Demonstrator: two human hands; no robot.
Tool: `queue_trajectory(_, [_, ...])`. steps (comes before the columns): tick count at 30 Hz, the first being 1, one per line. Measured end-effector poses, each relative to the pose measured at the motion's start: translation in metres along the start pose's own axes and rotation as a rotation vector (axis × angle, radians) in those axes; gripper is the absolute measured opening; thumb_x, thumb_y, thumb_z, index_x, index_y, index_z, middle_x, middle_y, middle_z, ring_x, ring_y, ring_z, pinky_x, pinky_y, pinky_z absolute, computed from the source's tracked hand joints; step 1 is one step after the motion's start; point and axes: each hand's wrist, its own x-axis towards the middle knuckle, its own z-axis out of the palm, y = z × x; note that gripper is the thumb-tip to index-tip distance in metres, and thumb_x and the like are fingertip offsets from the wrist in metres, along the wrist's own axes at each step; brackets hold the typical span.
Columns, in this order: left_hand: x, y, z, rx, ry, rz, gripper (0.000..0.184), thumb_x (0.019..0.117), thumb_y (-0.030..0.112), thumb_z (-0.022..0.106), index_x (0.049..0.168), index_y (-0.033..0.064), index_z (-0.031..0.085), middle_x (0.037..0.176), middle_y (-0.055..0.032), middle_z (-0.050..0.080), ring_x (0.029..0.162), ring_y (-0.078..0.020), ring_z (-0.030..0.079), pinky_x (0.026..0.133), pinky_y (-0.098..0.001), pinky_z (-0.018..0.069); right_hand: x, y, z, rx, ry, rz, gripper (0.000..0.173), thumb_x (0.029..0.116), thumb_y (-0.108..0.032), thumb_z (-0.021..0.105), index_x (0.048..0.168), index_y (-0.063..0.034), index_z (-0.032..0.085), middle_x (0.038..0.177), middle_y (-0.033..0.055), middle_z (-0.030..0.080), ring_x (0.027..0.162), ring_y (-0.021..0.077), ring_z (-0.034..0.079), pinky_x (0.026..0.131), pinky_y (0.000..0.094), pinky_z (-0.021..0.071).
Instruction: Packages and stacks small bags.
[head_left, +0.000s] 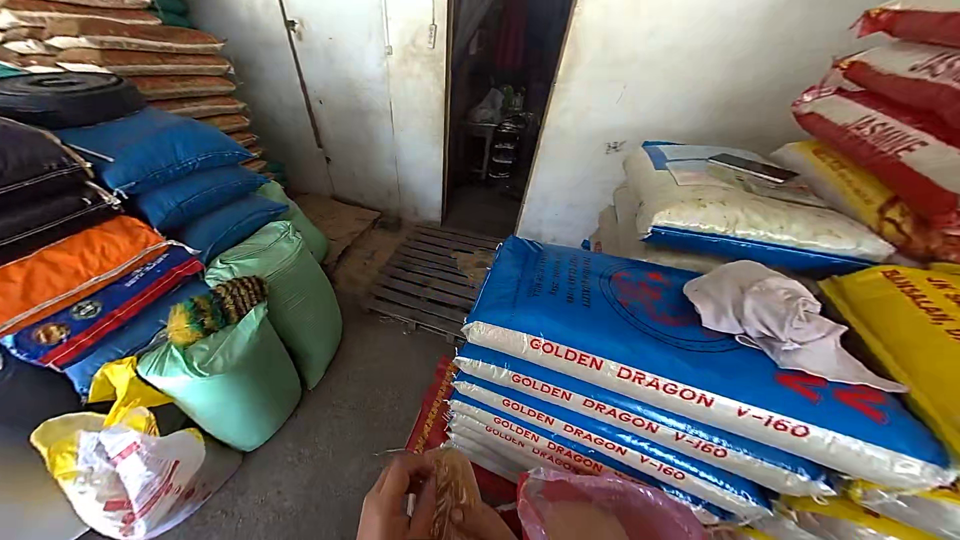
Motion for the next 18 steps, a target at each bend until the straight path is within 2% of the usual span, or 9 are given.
queue_trajectory(3, [0.007, -0.008, -0.005, 0.003, -0.074, 0.045, 0.018, 0.0913, 0.005, 0.066, 0.106, -0.0044, 0.068, 0.096, -0.0128, 0.073, 0.082, -0.0106, 0.073, 0.078, -0.0257, 0.0618, 0.01, -0.002, 0.004, 0.009, 0.036, -0.025, 0.029, 0.0981, -0.02, 0.055, 0.123, -0.0067, 0.052, 0.099, 0.0052, 0.075, 0.092, 0.0153, 0.074, 0.086, 0.0368, 0.0613])
queue_trajectory(6, [0.016, -0.02, -0.003, 0.029, -0.062, 0.071, 0.018, 0.0922, 0.009, 0.066, 0.107, -0.0011, 0.069, 0.095, -0.0085, 0.074, 0.082, -0.0083, 0.073, 0.077, -0.0241, 0.0618, 0.019, -0.011, 0.007, -0.003, 0.059, -0.025, 0.034, 0.097, -0.025, 0.058, 0.125, -0.0063, 0.053, 0.1, 0.0072, 0.075, 0.092, 0.017, 0.074, 0.085, 0.0374, 0.0625])
queue_trajectory(9, [0.023, -0.023, -0.002, 0.0, -0.089, 0.047, 0.02, 0.0932, 0.011, 0.067, 0.109, -0.0019, 0.068, 0.096, -0.0083, 0.074, 0.085, -0.0096, 0.073, 0.08, -0.0269, 0.0621, 0.022, -0.019, 0.012, 0.021, 0.083, -0.032, 0.033, 0.0982, -0.025, 0.057, 0.126, -0.0061, 0.053, 0.1, 0.008, 0.075, 0.092, 0.0174, 0.074, 0.083, 0.0367, 0.0631])
queue_trajectory(12, [0.032, -0.019, -0.001, -0.048, -0.119, 0.029, 0.019, 0.0947, 0.008, 0.066, 0.108, -0.0045, 0.067, 0.096, -0.0098, 0.074, 0.086, -0.0104, 0.073, 0.081, -0.0274, 0.062, 0.026, -0.026, 0.013, 0.045, 0.085, -0.085, 0.043, 0.0939, -0.024, 0.063, 0.129, -0.0046, 0.048, 0.102, 0.0097, 0.074, 0.092, 0.0192, 0.075, 0.082, 0.0383, 0.0637])
queue_trajectory(18, [0.046, -0.011, 0.002, -0.062, -0.157, 0.052, 0.018, 0.0963, 0.007, 0.065, 0.109, -0.0054, 0.066, 0.098, -0.0105, 0.074, 0.088, -0.0097, 0.073, 0.083, -0.0258, 0.0619, 0.023, -0.04, 0.019, 0.067, 0.133, -0.146, 0.036, 0.0945, -0.015, 0.059, 0.127, -0.0037, 0.048, 0.099, 0.0108, 0.074, 0.088, 0.0193, 0.075, 0.08, 0.0372, 0.0643])
